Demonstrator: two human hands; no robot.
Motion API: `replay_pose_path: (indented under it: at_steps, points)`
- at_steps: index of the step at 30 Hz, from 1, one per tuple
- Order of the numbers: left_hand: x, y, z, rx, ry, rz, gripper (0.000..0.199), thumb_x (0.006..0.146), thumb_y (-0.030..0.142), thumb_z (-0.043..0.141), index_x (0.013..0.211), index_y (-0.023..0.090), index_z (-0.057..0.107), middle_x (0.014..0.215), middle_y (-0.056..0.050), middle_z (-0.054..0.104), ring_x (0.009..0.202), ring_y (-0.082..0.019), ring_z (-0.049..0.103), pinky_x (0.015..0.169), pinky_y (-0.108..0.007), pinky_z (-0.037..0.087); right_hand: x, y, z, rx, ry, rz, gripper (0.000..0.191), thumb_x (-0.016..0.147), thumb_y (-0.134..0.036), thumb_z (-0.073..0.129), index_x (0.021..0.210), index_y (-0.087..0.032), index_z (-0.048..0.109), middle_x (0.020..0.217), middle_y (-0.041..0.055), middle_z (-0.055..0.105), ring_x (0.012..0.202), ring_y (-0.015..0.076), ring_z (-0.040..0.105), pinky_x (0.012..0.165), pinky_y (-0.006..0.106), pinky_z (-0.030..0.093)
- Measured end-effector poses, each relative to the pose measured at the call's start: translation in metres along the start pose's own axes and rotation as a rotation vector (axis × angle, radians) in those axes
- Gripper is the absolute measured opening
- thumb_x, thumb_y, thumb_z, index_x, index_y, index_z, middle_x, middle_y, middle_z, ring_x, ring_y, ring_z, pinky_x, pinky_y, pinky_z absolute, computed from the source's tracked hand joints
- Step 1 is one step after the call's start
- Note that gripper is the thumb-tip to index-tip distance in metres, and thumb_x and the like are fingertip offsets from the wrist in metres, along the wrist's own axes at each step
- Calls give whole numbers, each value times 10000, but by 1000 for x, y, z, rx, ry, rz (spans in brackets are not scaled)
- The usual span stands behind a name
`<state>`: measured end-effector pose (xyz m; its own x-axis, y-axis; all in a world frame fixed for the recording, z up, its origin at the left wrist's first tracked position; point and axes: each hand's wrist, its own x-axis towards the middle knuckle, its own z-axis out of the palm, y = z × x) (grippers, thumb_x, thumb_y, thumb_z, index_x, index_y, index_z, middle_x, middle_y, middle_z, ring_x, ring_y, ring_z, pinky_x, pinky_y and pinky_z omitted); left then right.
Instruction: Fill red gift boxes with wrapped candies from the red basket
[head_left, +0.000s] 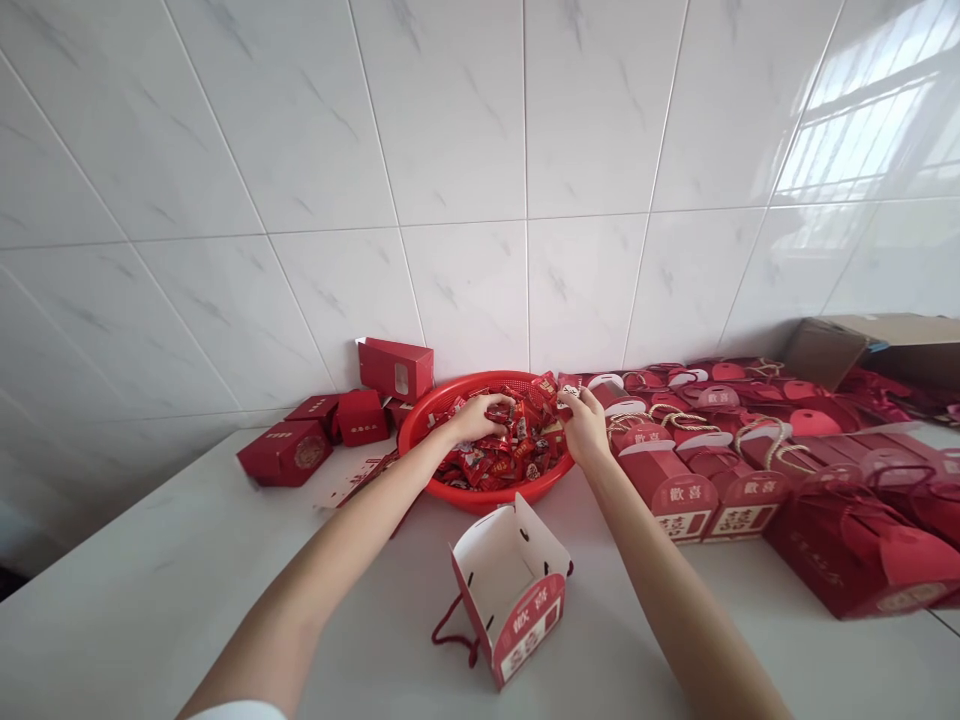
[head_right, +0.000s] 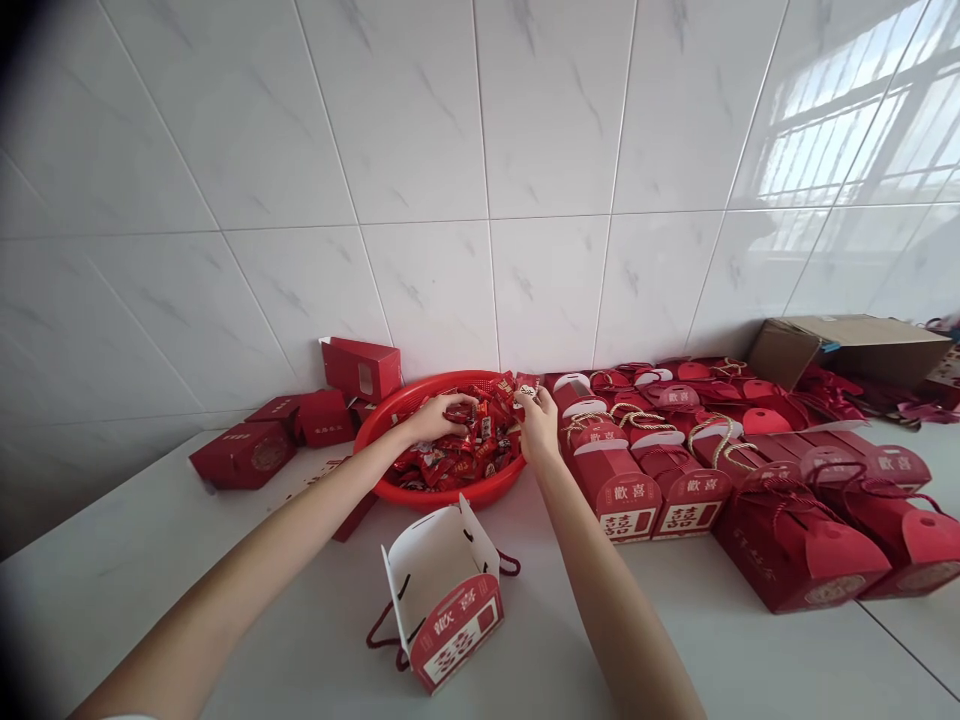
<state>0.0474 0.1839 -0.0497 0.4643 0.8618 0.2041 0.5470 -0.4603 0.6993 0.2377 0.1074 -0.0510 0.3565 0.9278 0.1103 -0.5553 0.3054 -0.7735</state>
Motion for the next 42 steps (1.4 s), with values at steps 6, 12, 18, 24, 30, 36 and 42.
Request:
replay_pose_path:
  at_steps: [6,12,18,24,30,36,42]
  points:
    - [-2,5,-2,-12,-14,18,403,642,142,810,1037,205,768,1182,-55,758,1168,-287,667,1042,-382,515,3,4,-1,-16,-5,-14,343,519,-317,814,658,-222,516,665,-49,588,649,124,542,580,241,439]
    - [-4,8,-3,-66,13,69,232,671,206,770,902,179,776,1033,-48,795,1011,-260,715,946,-357,546,5,7,-3,-24,-20,-34,352,536,-332,815,669,-228,506,698,-42,607,674,138,554,617,263,455]
    - [-4,6,-1,-62,-46,-1,139,719,295,739,767,166,759,813,-34,795,782,-226,732,765,-311,565,5,6,-5,-28,-32,-29,355,538,-310,811,657,-228,487,683,-45,600,670,132,540,643,266,462]
    - [-4,1,0,79,-28,-35,214,615,194,828,820,202,769,854,-11,790,846,-223,729,770,-287,555,3,4,-3,-37,-23,-31,337,533,-309,790,648,-229,483,686,-45,594,666,125,518,632,257,443]
    - [-4,4,1,170,60,-4,287,680,97,745,948,200,747,995,-42,772,937,-224,720,837,-299,554,3,4,-3,-52,-32,-38,335,545,-305,786,655,-232,478,689,-44,590,694,137,538,648,262,448]
    - [-14,22,6,293,-303,166,124,736,221,734,851,214,780,913,-18,780,863,-207,712,789,-263,517,3,4,-3,-53,-38,-43,316,545,-318,779,653,-231,495,684,-41,595,683,140,538,650,273,453]
    - [-21,34,11,499,-540,227,295,610,299,832,899,257,787,874,-21,753,884,-250,666,725,-261,479,3,5,-4,-61,-36,-51,328,548,-318,787,658,-230,491,663,-51,573,662,132,524,634,265,437]
